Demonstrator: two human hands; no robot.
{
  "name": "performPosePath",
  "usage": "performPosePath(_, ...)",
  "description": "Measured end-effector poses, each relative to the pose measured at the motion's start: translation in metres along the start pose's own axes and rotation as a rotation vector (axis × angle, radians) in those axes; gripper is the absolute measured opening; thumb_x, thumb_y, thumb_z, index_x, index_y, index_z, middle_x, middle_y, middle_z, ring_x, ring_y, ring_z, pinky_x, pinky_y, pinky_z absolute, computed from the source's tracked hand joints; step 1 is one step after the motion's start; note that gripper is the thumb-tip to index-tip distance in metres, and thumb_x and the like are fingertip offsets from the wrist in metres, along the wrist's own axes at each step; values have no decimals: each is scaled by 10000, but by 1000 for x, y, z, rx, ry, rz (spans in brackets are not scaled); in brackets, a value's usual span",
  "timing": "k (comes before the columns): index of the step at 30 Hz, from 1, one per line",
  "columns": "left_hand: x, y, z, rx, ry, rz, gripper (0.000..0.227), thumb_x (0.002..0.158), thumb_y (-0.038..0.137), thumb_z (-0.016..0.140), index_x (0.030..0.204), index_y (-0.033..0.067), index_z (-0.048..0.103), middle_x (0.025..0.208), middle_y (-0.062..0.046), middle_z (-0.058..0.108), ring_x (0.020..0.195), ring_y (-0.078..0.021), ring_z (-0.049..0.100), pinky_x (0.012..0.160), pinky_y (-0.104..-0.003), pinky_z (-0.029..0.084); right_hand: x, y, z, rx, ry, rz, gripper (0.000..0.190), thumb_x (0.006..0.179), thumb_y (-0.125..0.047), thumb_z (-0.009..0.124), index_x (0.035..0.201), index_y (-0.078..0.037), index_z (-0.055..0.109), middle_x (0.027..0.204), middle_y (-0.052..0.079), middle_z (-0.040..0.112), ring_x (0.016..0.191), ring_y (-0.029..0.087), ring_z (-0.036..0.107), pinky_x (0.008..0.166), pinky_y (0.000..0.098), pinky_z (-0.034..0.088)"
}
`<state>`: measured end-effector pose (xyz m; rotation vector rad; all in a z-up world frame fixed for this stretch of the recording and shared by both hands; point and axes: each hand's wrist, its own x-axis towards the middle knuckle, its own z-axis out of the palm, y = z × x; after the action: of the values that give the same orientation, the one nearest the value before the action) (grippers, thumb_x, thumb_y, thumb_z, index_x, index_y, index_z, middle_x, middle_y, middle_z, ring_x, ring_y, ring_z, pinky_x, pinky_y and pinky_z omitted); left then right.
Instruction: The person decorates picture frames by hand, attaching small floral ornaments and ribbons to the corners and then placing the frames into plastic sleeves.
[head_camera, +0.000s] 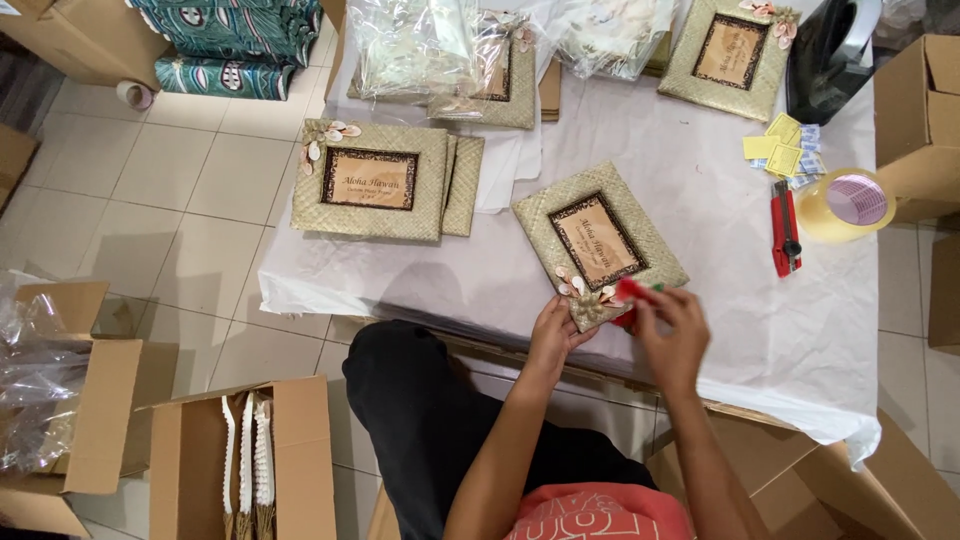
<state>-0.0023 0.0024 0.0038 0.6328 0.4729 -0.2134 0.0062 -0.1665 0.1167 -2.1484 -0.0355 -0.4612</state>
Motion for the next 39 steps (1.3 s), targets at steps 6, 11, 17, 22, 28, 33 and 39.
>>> performPosePath(6,-9,6,10,94,-26,22,423,1128,277,445,1501,80,418,1349,-227,609,1203,-356,652,978,-538,570,2,10,17,-100,92,-167,231,887,60,793,1056,-96,822,1035,141,673,999,362,706,838,406,599)
performPosePath(11,-14,5,14,130,-8,16,449,1124,270,442,1529,86,379,1393,-218,585,1234,-351,636,985,-525,567,16,51,20,-159,152,-160,256,860,42,815,1062,-116,826,1047,112,664,1022,329,697,866,385,594)
performPosePath(17,-34,27,43,204,30,24,468,1106,238,480,1534,71,391,1413,-236,583,1231,-369,645,962,-526,592,36,34,20,-131,198,-104,142,910,48,775,1028,-27,791,1071,159,644,1044,379,676,909,428,567)
performPosePath(22,-31,25,56,197,184,8,630,860,381,690,1431,156,545,1341,-66,676,1102,-253,725,834,-424,614,37,12,17,-130,173,-72,199,993,-38,626,1138,-22,761,1288,154,580,1236,317,536,967,434,518)
performPosePath(28,-53,24,83,294,349,51,757,850,252,735,1513,262,370,1335,-126,680,1131,-219,674,840,-397,628,38,18,16,-36,113,131,240,1016,-129,597,1185,-24,731,1327,169,619,1233,298,601,921,402,556)
performPosePath(33,-87,48,115,879,292,285,1232,777,252,886,1623,322,-7,1682,-77,225,1509,-271,352,1142,-402,428,37,17,14,-12,157,161,212,1020,-123,604,1153,-41,748,1162,138,663,1115,268,635,925,380,528)
performPosePath(39,-58,21,74,1061,279,632,1067,794,261,876,1606,145,193,1476,-158,568,1339,-313,573,1029,-353,475,39,26,15,-67,244,92,181,994,-55,637,1109,-28,774,1063,129,719,999,261,674,902,384,530)
